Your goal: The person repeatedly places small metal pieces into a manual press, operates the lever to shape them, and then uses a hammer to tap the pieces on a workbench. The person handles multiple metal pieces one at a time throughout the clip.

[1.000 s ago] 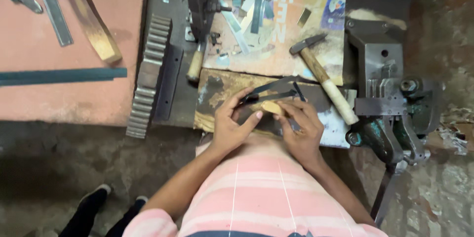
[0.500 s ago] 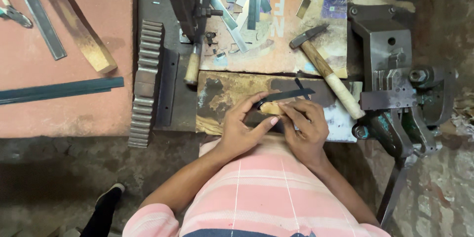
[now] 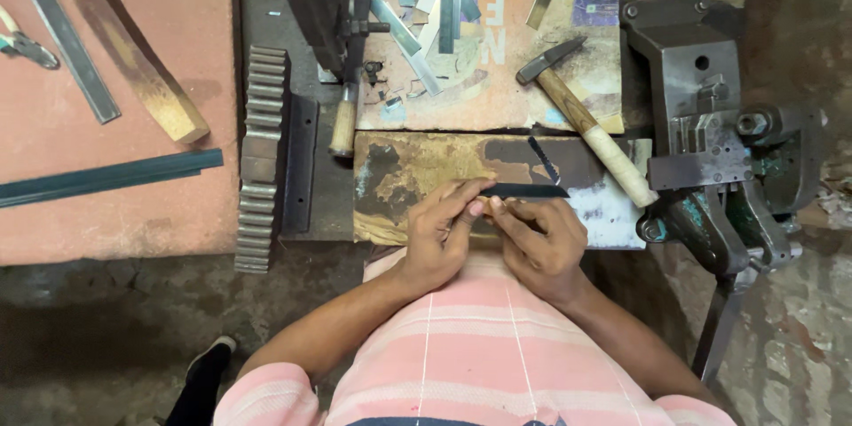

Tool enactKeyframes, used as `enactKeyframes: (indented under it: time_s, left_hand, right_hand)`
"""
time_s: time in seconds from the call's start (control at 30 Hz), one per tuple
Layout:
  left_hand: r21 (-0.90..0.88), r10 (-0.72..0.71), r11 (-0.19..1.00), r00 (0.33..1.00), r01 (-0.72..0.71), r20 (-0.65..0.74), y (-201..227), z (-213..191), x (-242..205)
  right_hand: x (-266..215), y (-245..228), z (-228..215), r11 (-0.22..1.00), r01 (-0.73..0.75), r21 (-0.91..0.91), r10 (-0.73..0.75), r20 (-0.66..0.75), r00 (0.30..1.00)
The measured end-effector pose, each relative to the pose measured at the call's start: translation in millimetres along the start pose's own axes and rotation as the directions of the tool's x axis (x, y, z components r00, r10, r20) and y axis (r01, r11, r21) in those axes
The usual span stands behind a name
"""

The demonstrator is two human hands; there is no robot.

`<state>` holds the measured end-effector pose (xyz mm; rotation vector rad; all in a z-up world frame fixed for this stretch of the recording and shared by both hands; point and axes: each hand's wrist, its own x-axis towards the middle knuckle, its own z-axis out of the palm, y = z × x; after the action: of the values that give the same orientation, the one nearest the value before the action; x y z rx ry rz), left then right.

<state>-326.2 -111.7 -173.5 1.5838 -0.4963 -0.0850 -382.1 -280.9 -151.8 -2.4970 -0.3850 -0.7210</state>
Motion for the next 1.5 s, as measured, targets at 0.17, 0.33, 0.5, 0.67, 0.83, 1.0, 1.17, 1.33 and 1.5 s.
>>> enactKeyframes:
  time_s: [0.17, 0.33, 0.5, 0.67, 0.83, 1.0, 1.17, 1.33, 1.5]
  left_hand:
    - [-0.357, -0.165, 0.919, 0.985, 0.169, 0.04, -11, 4, 3]
    - [-0.575, -0.283, 0.77, 0.956, 0.278, 0.083, -49, 14, -3]
    - [-0.169, -0.079, 0.984, 0.98, 0.048, -0.183, -66, -5, -1]
    - [-0.549, -0.389, 0.825, 0.84, 0.135, -0.378, -53, -43, 19]
    - [-0.74, -0.433, 0.629, 0.898, 0.237, -0.081, -38, -32, 14]
    - [-0.759, -0.431, 0.577, 0.902, 0.301, 0.03, -27, 11, 23]
    - [-0.302, -0.123, 0.945, 0.992, 0.123, 0.017, -2, 48, 41]
    - [-0.25, 0.039, 0.968, 0.989, -0.002, 0.141, -14, 117, 91]
    - [0.038, 0.302, 0.941, 0.885, -0.337, 0.354, -32, 184, 178]
  right_hand:
    - [3, -3, 4, 0.997, -0.069, 0.034, 0.07, -0.045, 0.997]
    - [-11, 0, 10, 0.986, -0.123, 0.116, 0.132, -0.07, 0.989]
    - [-18, 5, 22, 0.902, -0.347, 0.258, 0.386, -0.119, 0.915]
    - [-3, 35, 38, 0.939, -0.342, 0.035, 0.342, -0.008, 0.94]
    - [-13, 49, 56, 0.991, -0.13, -0.037, 0.131, 0.007, 0.991]
    - [-53, 27, 40, 0.255, -0.816, 0.518, 0.453, 0.682, 0.575]
    - [-44, 28, 10, 0.622, -0.666, 0.412, 0.577, 0.335, 0.745]
    - [-118, 39, -65, 0.749, -0.662, -0.029, 0.592, -0.419, 0.688]
    - [-270, 71, -121, 0.414, -0.744, -0.525, 0.559, -0.499, 0.663]
